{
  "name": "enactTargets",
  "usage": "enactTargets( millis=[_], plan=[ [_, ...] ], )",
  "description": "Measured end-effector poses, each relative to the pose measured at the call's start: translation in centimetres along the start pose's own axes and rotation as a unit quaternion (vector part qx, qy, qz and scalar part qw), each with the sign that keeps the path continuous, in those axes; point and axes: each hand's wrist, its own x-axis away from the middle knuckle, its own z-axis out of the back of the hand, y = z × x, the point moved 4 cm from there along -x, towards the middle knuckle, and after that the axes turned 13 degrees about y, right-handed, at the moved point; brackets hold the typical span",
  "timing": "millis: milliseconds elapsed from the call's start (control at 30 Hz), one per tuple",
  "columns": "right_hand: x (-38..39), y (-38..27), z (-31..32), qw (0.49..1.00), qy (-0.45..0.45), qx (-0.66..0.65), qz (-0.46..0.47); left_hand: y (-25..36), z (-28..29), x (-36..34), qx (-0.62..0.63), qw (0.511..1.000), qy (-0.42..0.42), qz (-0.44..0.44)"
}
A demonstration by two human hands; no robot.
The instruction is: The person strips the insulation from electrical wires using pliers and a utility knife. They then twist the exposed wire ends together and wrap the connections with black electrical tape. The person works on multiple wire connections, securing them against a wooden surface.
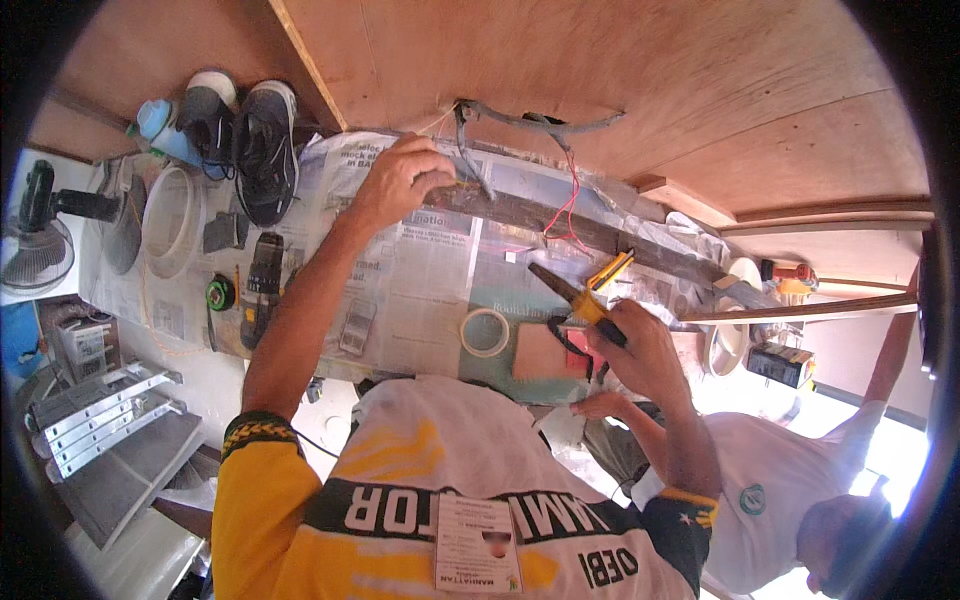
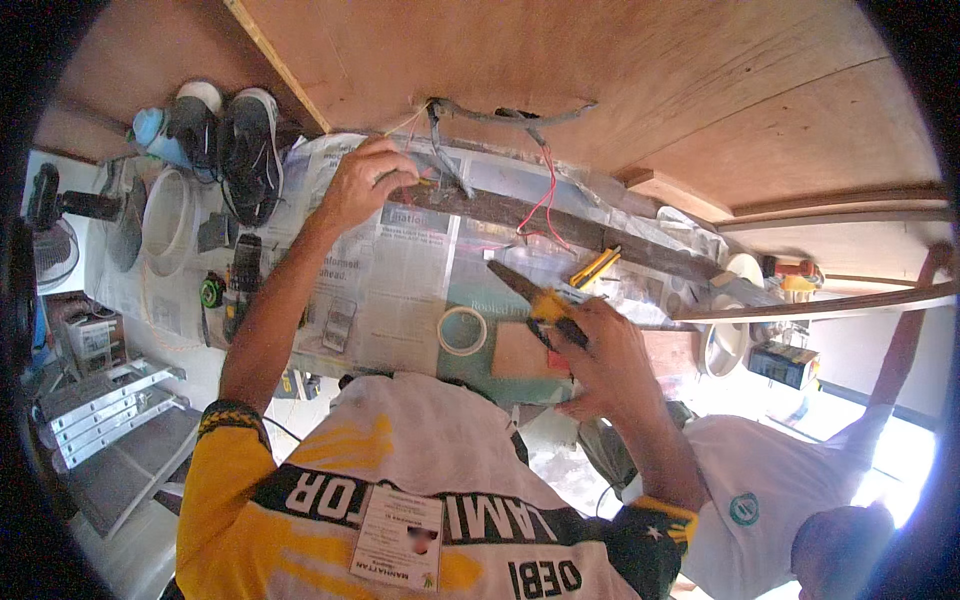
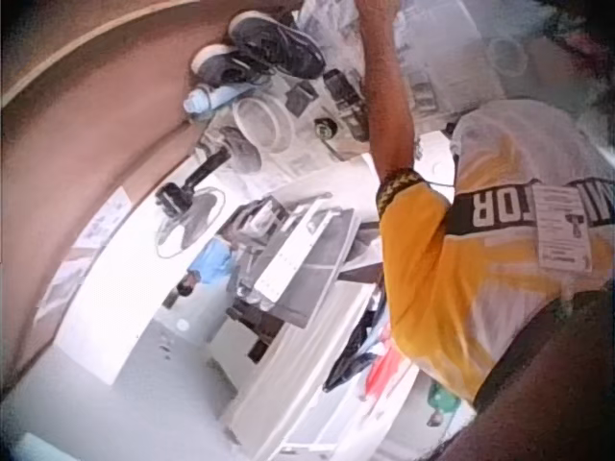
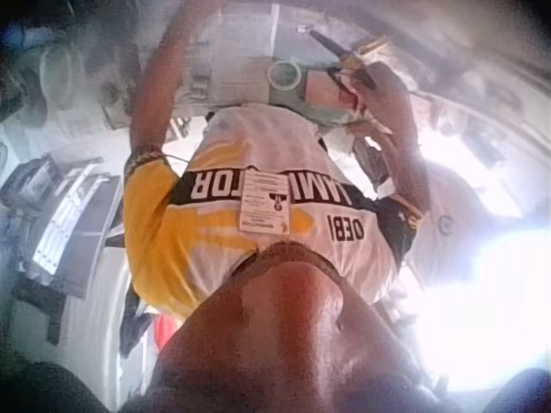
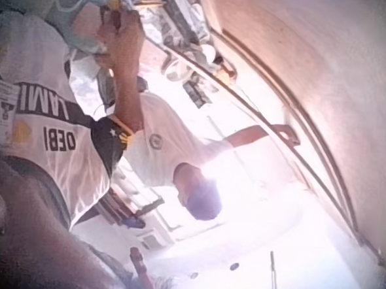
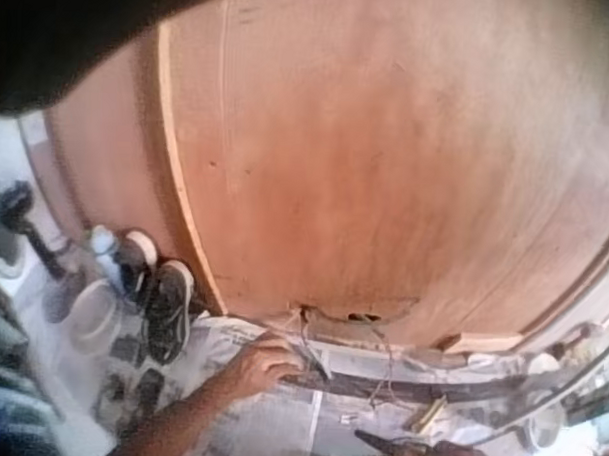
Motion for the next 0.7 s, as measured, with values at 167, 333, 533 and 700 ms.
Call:
enactTargets(
  millis=[167,333,533,700],
  plan=[
    [-10.2,-0.9,0.1,0.891,0.389,0.087,0.217,0.5,1.5,-12.8,-0.047,0.973,0.030,-0.222],
    [-11.1,0.1,-1.4,0.830,0.483,0.190,0.203,0.2,0.2,-10.0,-0.027,0.988,0.007,-0.151],
    [-12.1,-0.6,-1.7,0.839,0.461,0.190,0.218,0.2,-0.6,-9.6,-0.021,0.988,0.008,-0.150],
    [-12.2,-1.0,-1.5,0.825,0.473,0.220,0.216,0.3,-0.9,-9.4,-0.018,0.989,0.009,-0.147]
  ],
)
